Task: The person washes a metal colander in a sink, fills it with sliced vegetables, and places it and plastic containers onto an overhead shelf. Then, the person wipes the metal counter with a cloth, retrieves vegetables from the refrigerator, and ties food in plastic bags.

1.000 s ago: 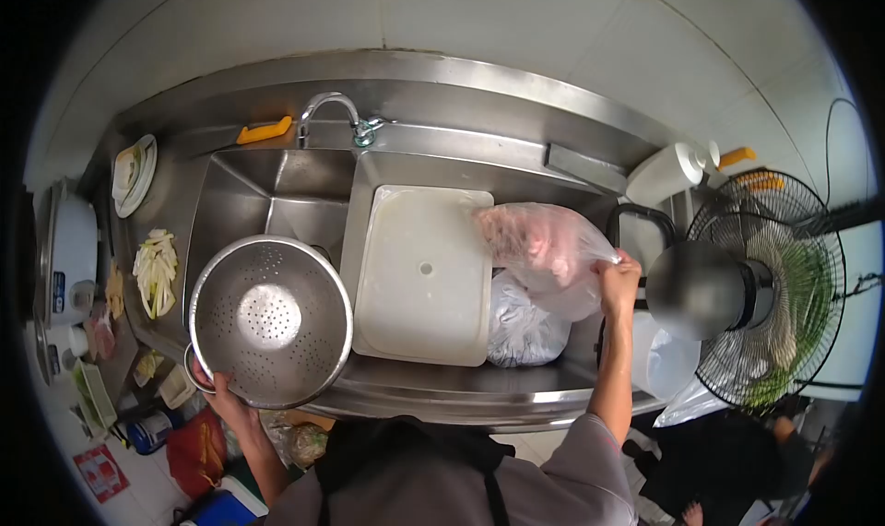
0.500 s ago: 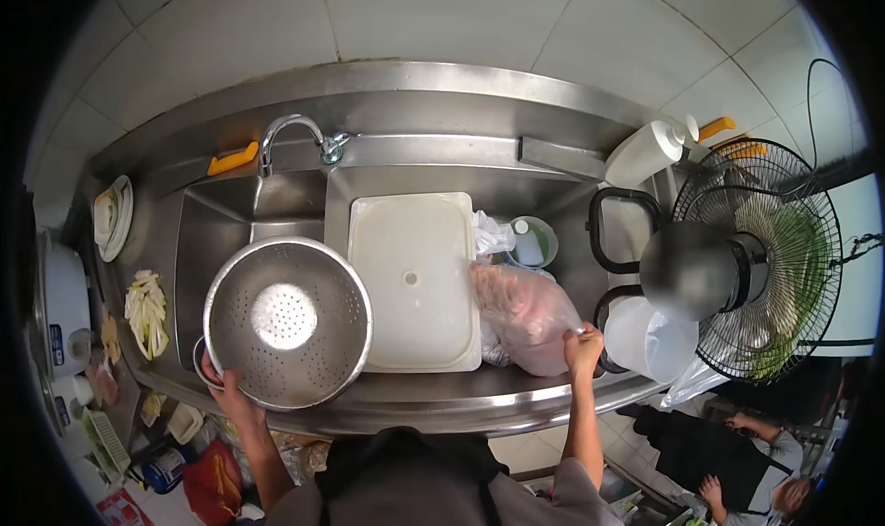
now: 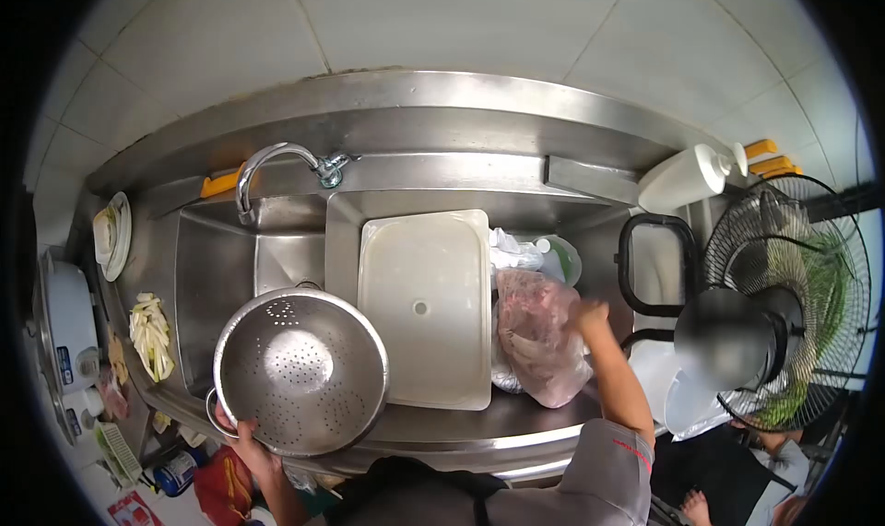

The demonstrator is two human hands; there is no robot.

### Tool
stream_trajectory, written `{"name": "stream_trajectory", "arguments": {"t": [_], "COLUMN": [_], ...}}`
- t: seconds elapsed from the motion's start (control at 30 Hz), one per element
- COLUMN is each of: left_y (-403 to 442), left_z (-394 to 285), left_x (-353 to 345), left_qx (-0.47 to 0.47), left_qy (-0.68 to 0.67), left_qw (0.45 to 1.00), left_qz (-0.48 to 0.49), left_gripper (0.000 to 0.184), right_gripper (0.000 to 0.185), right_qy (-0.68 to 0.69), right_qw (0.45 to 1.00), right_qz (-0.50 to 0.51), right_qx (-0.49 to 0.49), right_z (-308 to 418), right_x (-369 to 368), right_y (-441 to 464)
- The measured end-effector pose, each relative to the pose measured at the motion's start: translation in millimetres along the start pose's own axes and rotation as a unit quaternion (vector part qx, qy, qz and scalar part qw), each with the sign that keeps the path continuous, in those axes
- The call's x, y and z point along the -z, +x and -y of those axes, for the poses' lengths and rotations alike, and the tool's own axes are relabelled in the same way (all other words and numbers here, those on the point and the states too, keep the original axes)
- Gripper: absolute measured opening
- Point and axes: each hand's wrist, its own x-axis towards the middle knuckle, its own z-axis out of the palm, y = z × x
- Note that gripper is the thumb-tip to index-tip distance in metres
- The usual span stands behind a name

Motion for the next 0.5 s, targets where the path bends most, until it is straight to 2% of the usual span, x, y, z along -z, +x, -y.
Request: {"name": "stream_trajectory", "arguments": {"t": [0.03, 0.07, 0.13, 0.23, 0.27, 0.37, 0.5], "left_y": [-0.9, -1.7, -3.7, -13.5, -14.5, -13.5, -12.6], "left_z": [4.3, 8.9, 15.3, 26.8, 34.0, 61.5, 94.8], "left_x": [-3.3, -5.1, -16.4, -55.6, -67.5, -112.7, -173.6], "left_qx": [0.004, 0.008, 0.016, 0.048, 0.069, 0.097, 0.124], "left_qy": [0.014, 0.029, 0.047, 0.083, 0.091, 0.114, 0.084], "left_qw": [1.0, 1.0, 0.999, 0.995, 0.992, 0.983, 0.976], "left_qz": [0.004, 0.009, 0.022, 0.03, 0.045, 0.104, 0.16], "left_gripper": [0.048, 0.048, 0.048, 0.048, 0.048, 0.049, 0.045], "right_gripper": [0.066, 0.066, 0.055, 0.039, 0.03, 0.035, 0.052], "right_qy": [0.028, 0.125, 0.317, 0.277, 0.318, 0.318, 0.358], "right_qw": [0.994, 0.969, 0.938, 0.933, 0.919, 0.911, 0.922], "right_qz": [-0.096, -0.207, -0.136, -0.209, -0.223, -0.262, -0.149], "right_qx": [-0.036, -0.058, -0.034, -0.093, -0.074, -0.013, -0.002], "right_z": [-3.5, -11.9, -14.7, 2.2, 5.4, 5.1, -8.4], "right_x": [23.4, 21.4, 41.6, 0.6, -13.3, -35.1, -64.4], "right_y": [5.1, 41.6, 104.4, 176.5, 185.8, 209.8, 256.3]}}
